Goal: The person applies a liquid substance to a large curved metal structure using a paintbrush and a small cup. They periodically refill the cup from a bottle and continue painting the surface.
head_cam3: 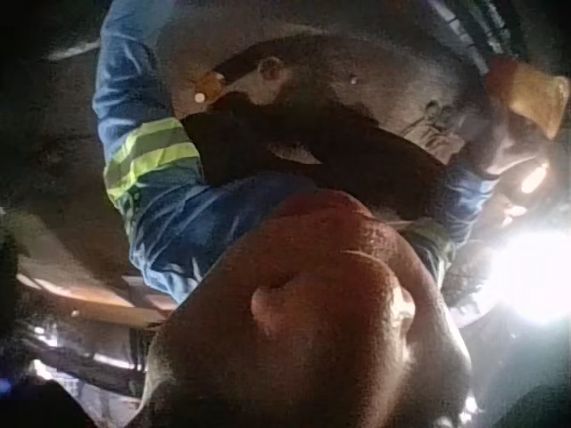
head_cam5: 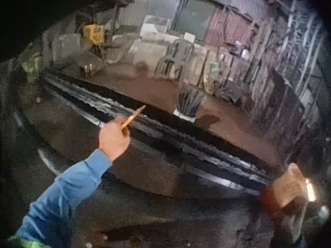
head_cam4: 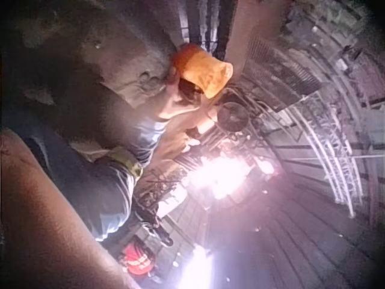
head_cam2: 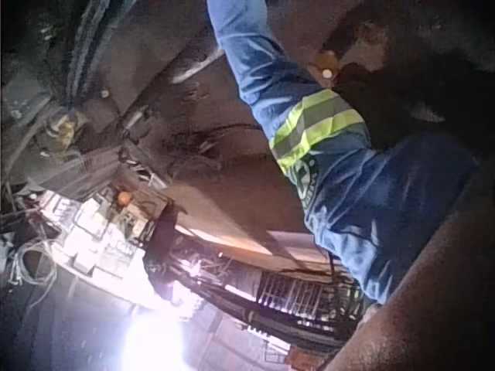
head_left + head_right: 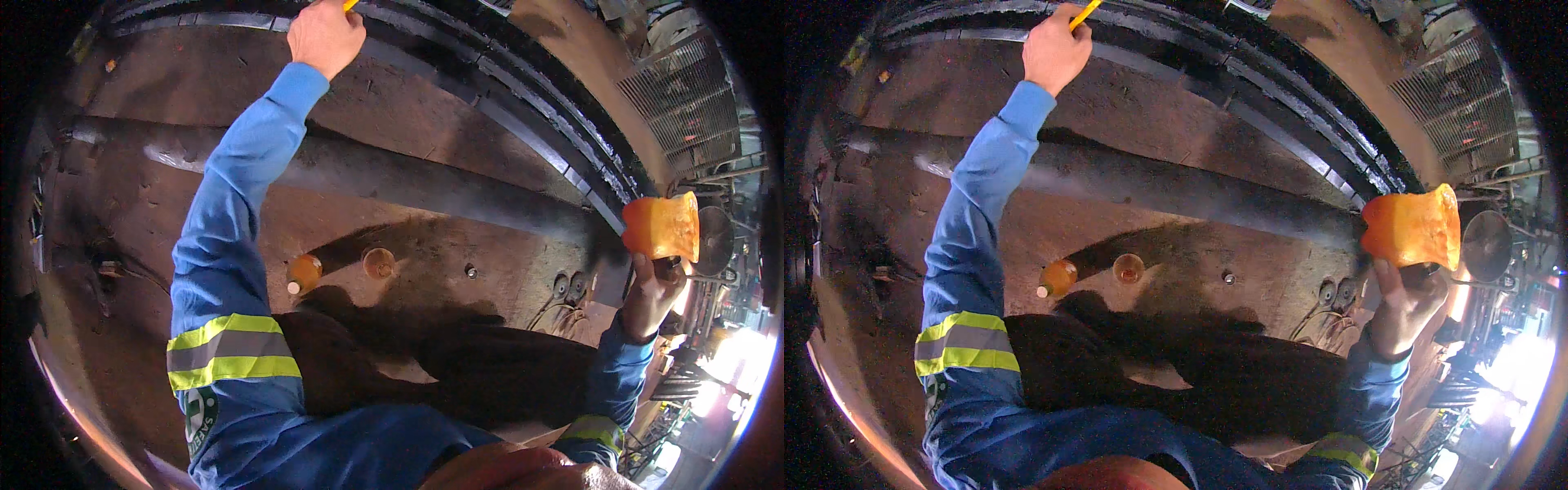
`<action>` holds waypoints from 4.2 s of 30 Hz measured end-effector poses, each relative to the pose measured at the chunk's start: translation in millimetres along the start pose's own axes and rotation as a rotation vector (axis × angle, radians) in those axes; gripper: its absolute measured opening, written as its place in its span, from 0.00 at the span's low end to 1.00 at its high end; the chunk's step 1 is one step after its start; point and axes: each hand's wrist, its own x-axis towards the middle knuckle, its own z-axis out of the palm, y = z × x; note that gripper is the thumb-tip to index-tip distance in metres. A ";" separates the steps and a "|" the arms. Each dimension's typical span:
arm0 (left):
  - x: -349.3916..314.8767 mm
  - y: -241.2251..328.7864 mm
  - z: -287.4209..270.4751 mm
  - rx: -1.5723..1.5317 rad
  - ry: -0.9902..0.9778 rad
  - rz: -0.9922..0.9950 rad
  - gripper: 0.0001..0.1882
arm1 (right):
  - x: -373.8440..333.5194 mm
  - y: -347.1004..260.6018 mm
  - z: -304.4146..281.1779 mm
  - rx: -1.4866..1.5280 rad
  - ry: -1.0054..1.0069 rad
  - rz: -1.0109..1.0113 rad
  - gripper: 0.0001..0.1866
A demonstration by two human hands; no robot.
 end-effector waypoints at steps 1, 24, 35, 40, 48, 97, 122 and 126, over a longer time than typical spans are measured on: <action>1.3 3.5 -9.4 0.110 -0.039 0.041 0.12 | 0.0 -0.6 3.4 0.022 0.033 -0.018 0.23; -21.2 -54.4 35.8 -0.144 -0.141 -0.450 0.17 | 40.4 29.6 113.9 0.127 -0.465 -0.178 0.20; -32.0 28.2 58.0 -0.326 -0.351 0.109 0.13 | 63.5 62.8 159.4 -0.141 -0.435 -0.357 0.22; -13.0 -16.4 17.8 -0.157 -0.222 -0.018 0.15 | 58.8 75.4 156.8 -0.198 -0.372 -0.472 0.26; -12.3 82.4 -150.0 -0.434 -0.658 0.756 0.11 | 49.5 104.0 162.4 -0.281 -0.367 -0.647 0.28; -44.9 56.9 -108.8 -0.925 -0.972 -0.258 0.09 | 50.9 82.5 179.3 -0.174 -0.492 -0.239 0.28; -78.5 8.1 -17.6 -1.163 -0.554 -0.801 0.12 | 78.5 116.5 133.8 0.033 -0.347 -0.072 0.18; -80.4 16.7 35.4 -1.336 -0.382 -0.994 0.11 | 78.7 109.3 130.2 -0.020 -0.353 -0.079 0.17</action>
